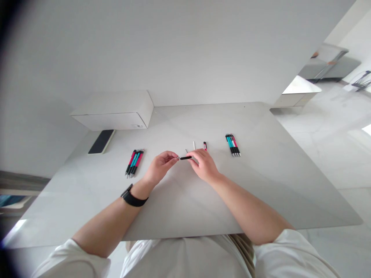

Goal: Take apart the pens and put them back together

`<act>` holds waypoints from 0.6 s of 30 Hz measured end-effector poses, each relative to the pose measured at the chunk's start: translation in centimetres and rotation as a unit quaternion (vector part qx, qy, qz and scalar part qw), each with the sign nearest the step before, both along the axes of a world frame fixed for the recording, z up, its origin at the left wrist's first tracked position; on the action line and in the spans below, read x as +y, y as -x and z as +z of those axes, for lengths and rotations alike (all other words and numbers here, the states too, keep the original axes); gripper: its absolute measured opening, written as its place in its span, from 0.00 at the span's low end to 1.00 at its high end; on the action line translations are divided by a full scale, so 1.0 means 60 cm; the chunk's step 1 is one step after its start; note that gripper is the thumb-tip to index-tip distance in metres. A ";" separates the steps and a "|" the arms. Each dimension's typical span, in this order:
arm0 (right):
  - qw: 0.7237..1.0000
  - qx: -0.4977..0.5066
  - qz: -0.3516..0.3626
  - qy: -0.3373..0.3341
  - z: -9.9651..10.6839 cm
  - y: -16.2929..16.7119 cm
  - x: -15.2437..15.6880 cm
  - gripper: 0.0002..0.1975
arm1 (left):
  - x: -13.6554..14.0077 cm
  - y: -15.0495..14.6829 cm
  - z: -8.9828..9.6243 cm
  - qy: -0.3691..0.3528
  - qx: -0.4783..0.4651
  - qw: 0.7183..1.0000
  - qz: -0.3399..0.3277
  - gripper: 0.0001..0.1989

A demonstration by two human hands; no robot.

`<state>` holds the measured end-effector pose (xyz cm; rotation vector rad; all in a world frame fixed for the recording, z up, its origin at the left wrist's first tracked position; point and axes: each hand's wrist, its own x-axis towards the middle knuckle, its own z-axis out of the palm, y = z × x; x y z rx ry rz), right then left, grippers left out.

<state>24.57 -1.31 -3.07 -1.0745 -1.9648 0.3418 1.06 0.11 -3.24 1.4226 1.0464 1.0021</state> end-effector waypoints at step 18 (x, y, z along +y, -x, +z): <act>1.000 -0.014 -0.002 -0.022 0.003 0.003 -0.004 0.08 | -0.006 0.005 0.010 0.008 0.022 1.000 -0.001 0.14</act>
